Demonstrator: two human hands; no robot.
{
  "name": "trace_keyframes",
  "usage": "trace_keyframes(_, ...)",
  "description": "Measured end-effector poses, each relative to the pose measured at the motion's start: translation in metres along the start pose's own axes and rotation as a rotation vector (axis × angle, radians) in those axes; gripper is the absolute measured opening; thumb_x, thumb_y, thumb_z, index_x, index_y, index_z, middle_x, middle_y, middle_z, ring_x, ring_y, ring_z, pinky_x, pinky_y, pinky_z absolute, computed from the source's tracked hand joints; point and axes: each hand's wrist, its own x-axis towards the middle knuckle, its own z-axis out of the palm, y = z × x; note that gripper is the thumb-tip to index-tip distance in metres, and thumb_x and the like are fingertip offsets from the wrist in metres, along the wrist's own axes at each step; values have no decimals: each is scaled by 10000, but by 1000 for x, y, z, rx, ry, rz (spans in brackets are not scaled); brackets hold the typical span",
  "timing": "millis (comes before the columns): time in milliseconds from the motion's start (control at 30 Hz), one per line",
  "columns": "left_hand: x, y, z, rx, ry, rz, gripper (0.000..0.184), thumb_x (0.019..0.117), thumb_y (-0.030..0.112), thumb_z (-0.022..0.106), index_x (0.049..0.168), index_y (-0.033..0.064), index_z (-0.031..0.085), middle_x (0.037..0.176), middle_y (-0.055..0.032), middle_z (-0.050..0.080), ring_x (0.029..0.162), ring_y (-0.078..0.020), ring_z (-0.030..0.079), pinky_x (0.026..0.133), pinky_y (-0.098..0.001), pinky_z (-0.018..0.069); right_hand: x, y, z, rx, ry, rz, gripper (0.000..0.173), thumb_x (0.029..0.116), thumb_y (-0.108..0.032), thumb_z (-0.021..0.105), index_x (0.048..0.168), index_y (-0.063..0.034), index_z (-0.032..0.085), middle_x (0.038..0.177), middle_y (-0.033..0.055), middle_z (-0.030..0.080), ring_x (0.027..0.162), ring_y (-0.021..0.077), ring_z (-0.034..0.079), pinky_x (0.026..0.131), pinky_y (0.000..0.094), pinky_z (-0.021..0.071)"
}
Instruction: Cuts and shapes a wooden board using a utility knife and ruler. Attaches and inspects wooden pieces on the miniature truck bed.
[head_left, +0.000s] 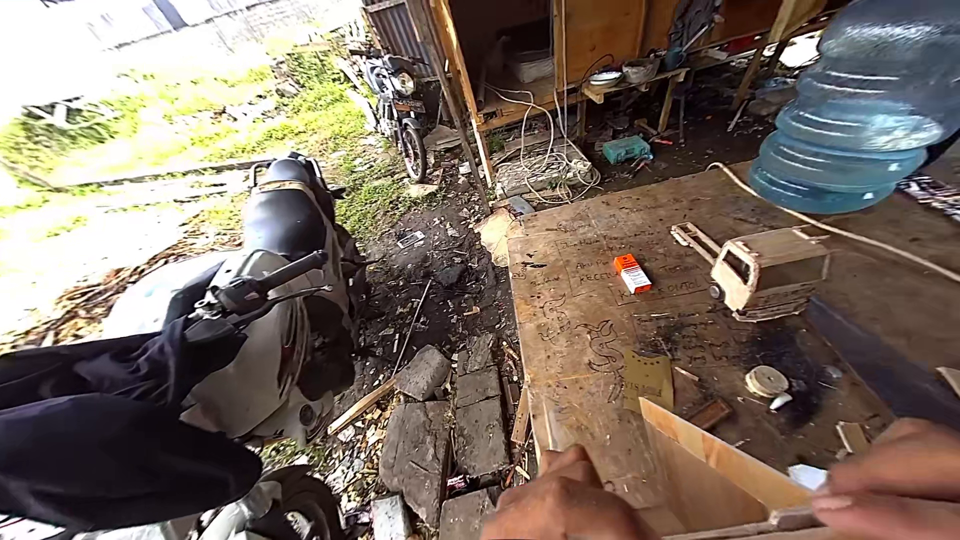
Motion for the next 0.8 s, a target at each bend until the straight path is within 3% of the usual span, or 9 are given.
trace_keyframes(233,-2,-2,-3,-51,-10,-25,280,784,196,891,988,155,704,874,67,680,874,-23,593,842,-244,451,-2,0,11,-3,91,-39,202,949,-75,672,1040,98,725,971,258,700,856,248,656,786,311,540)
trace_keyframes(800,0,-4,0,-44,-7,-25,287,784,183,892,1000,159,704,878,70,676,866,-19,588,825,-241,446,-3,3,13,-12,117,-32,182,940,-61,679,1018,98,723,963,252,697,858,237,656,788,299,534)
